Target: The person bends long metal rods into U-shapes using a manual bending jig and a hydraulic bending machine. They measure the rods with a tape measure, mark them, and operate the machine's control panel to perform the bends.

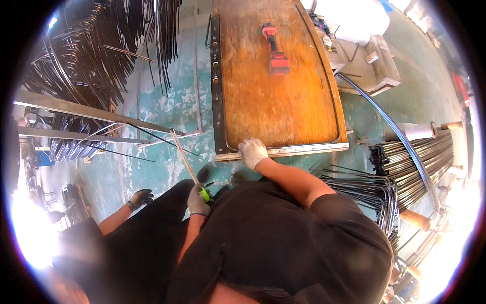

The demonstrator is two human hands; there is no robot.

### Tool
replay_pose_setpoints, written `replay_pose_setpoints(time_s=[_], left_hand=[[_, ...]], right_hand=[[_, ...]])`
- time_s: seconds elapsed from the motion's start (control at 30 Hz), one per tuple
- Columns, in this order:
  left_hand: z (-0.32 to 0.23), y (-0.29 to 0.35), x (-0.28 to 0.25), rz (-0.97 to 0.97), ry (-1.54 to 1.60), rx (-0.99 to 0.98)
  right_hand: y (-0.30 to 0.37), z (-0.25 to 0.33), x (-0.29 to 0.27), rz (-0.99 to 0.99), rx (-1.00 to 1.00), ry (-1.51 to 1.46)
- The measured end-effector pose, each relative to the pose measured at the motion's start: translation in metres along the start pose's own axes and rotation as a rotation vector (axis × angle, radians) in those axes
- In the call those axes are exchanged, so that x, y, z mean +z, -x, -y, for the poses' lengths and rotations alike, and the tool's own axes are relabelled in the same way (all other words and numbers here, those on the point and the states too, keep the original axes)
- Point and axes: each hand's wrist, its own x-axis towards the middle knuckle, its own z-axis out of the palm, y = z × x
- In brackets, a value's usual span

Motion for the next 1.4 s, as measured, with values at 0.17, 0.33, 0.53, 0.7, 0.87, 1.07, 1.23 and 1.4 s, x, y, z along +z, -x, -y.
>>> replay_pose_setpoints(time_s=[0.17, 0.33, 0.53, 0.7, 0.87, 1.07, 1.23, 1.4], left_hand=[[-0.010, 0.012, -0.001, -0.024, 0.037, 0.043], [-0.012, 0.004, -0.007, -0.048, 0.030, 0.017], [-0.018, 0.006, -0.005, 0.019, -0.029, 0.080], [-0.024, 0.012, 0.009, 0.170, -0.359, 0.278], [-0.024, 0.008, 0.026, 0.305, -0.719, 0.344], [-0.041, 0.035, 0.078, 0.540, -1.316, 0.463], [-0.038, 0.046, 0.114, 0.551, -1.434, 0.546], [-0.032, 0.050, 0.131, 0.516, -1.362, 0.514]], right_hand=[[-0.001, 0.002, 0.006, -0.102, -0.043, -0.030], [-0.005, 0.001, -0.001, -0.045, -0.032, -0.010], [-0.004, 0.009, 0.005, -0.030, 0.033, 0.059], [-0.001, -0.010, -0.021, 0.066, 0.181, -0.336], [0.043, -0.058, -0.095, -0.276, 0.662, -1.277], [0.089, -0.086, -0.154, -0.206, 0.628, -1.202], [0.110, -0.123, -0.136, -0.339, 0.567, -0.830], [0.122, -0.225, -0.132, -0.578, 0.883, -0.050]])
